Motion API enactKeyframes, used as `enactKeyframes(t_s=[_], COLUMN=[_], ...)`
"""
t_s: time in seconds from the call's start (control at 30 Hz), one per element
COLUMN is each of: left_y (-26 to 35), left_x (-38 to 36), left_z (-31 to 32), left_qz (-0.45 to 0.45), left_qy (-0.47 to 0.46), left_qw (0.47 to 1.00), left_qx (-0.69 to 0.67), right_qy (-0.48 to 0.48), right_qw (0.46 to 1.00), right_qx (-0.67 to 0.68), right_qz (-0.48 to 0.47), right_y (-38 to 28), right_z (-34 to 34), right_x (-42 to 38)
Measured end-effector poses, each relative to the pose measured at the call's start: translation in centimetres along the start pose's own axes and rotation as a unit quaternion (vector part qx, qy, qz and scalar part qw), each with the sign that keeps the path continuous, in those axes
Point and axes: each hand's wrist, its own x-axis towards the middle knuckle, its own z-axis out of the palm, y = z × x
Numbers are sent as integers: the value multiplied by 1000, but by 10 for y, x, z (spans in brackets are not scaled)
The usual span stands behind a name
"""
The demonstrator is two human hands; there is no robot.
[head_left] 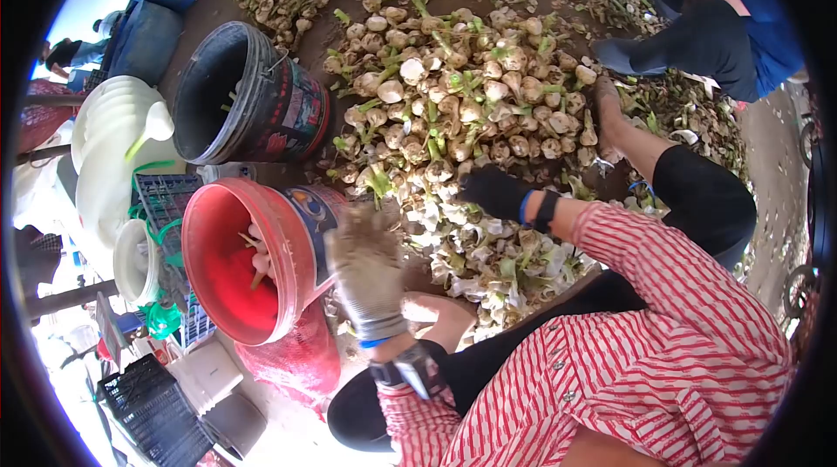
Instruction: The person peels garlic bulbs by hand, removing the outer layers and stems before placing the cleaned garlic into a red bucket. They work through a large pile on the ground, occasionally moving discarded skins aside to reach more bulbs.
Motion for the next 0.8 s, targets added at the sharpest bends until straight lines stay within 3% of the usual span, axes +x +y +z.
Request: enactKeyframes(t_s=[0.07,0.1,0.17,0.2,0.23,0.27,0.3,0.43,0.53,0.63,0.67,0.7,0.73,0.77,0.8], left_y=[-24,-33,-52,-61,-69,-77,-87,-98,-91,-91,-92,-94,-96,-97,-97], left_x=[4,3,1,2,4,6,5,2,-1,-7,-7,-9,-12,-14,-16], left_z=[-20,-16,-34,-43,-50,-53,-49,-21,-17,-10,-11,-11,-12,-13,-13], left_qz=[-21,-23,-4,-3,19,41,41,62,115,195,230,232,224,216,234], left_qy=[52,91,83,86,81,73,72,19,56,26,15,13,25,38,30], left_qw=[998,991,964,964,922,862,862,838,815,784,746,746,759,772,776], left_qx=[27,94,252,250,378,500,500,542,565,588,625,624,611,597,585], right_qy=[5,4,-45,75,74,50,25,47,7,112,81,49,53,54,62], right_qw=[995,996,999,993,993,943,837,792,704,906,897,882,938,939,889], right_qx=[67,67,11,81,82,300,501,562,706,409,430,448,337,337,443], right_qz=[68,64,-2,40,40,133,218,233,77,-8,66,141,54,53,101], right_y=[0,3,8,8,5,2,-3,-39,-24,-52,-63,-69,-68,-70,-75], right_z=[31,31,24,21,11,-1,-16,-68,-66,-73,-80,-88,-99,-98,-96], right_x=[13,17,19,15,12,8,5,-1,-6,-3,-3,-5,-7,-9,-11])
